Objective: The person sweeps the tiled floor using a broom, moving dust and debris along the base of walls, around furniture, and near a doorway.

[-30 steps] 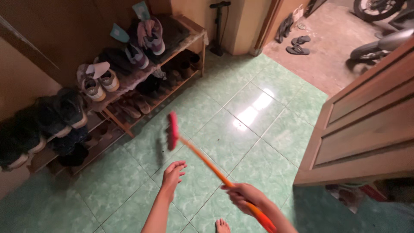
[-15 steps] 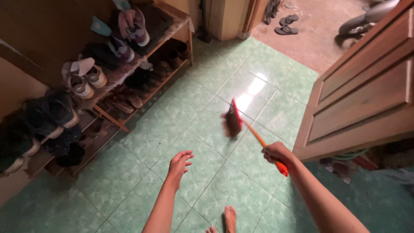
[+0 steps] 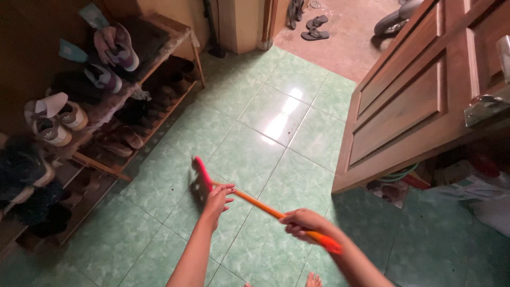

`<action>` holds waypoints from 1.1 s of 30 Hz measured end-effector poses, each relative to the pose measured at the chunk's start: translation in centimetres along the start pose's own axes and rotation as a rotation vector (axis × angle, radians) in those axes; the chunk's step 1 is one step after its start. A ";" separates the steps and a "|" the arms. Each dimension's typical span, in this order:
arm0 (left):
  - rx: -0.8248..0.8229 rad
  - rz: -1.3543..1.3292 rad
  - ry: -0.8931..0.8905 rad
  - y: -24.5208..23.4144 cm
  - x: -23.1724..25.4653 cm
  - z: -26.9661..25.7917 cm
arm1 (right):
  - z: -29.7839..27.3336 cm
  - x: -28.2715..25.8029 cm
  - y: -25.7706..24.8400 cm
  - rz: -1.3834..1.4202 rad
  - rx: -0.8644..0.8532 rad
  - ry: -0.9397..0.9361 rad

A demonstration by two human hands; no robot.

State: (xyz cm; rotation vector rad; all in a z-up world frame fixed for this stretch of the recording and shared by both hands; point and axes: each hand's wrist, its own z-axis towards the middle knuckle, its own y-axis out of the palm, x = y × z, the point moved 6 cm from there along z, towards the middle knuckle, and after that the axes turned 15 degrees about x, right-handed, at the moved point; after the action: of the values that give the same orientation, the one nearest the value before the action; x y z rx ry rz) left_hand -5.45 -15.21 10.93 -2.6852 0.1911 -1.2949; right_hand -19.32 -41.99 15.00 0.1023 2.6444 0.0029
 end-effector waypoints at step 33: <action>-0.005 0.049 -0.027 21.9 0.6 -8.7 | 2.6 0.4 -34.2 -0.544 0.230 -0.082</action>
State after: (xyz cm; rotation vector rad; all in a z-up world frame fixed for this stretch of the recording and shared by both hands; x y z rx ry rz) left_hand -13.00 -37.47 12.52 -2.6832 0.2548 -1.2448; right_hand -20.90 -76.13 11.82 -0.5284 2.4971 -0.4737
